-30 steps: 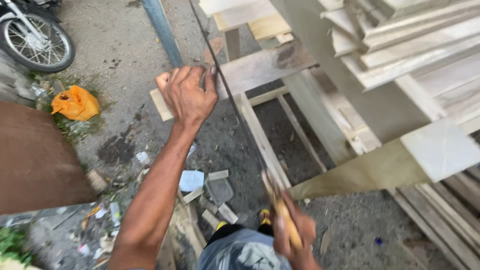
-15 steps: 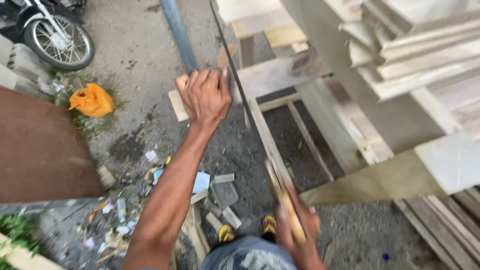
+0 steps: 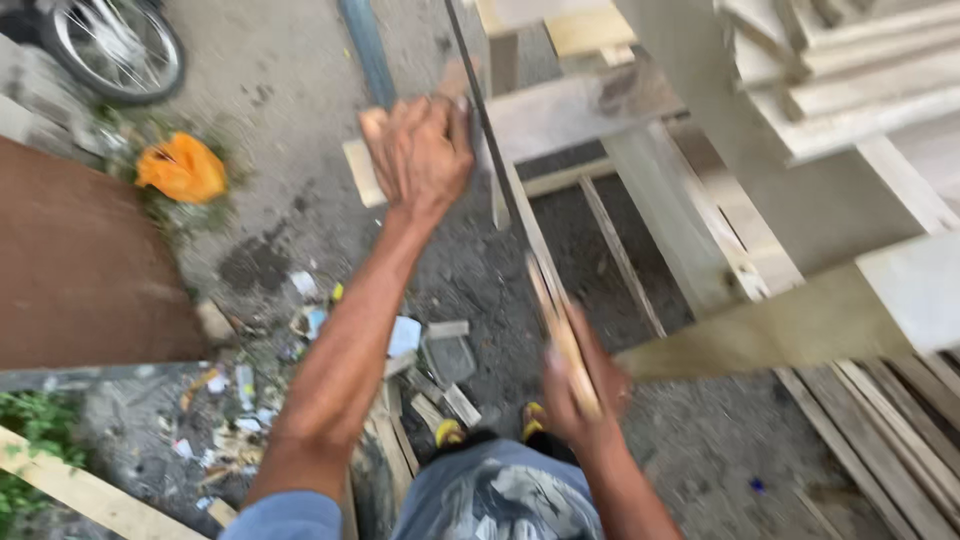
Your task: The person uses a hand saw to cut wooden slats attached to a slatted wooden frame, holding each board steady with one hand while sawing with the other. They reposition the frame and continue sawing protruding board ends one at a time.
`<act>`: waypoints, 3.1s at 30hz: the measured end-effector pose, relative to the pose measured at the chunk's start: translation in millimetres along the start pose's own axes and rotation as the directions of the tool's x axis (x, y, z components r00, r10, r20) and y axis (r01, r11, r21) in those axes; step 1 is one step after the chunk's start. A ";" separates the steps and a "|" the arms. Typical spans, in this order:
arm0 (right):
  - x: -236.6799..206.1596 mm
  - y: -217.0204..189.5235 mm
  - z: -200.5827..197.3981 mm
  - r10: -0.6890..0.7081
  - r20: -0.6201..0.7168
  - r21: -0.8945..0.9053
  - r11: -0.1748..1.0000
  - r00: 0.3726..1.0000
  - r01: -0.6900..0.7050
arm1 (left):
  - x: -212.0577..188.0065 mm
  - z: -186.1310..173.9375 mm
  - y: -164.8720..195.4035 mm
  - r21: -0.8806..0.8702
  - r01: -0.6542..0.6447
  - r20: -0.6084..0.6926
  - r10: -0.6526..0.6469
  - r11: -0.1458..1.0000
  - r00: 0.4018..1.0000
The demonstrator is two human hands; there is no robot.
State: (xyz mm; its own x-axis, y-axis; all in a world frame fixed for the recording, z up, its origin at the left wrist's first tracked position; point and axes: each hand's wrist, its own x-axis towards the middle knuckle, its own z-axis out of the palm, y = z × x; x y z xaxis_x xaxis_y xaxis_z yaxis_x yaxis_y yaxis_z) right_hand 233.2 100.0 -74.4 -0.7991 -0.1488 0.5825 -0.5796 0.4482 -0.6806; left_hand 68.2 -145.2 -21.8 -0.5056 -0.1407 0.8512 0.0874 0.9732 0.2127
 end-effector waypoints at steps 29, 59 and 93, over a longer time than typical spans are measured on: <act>30.2 -21.1 5.1 0.060 -0.032 0.142 0.988 0.998 -0.055 | -0.3 3.0 -0.2 -0.020 0.031 0.100 -0.028 0.999 0.995; 41.6 15.8 36.6 0.001 -0.105 0.277 0.961 0.994 0.028 | 3.2 -14.3 6.9 -0.036 -0.016 0.032 0.017 0.999 0.999; 23.0 9.9 33.1 -0.028 -0.166 0.249 0.966 0.986 0.069 | 39.6 -30.9 22.5 0.058 0.010 0.084 -0.015 0.998 0.996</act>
State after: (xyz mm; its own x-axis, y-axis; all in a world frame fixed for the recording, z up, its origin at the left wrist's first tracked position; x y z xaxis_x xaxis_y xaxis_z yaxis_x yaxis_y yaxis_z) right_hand 203.7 71.8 -82.4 -0.7450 -0.0128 0.6670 -0.6550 0.2035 -0.7277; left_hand 76.7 -134.5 31.5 -0.5771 -0.1391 0.8047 0.0322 0.9807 0.1926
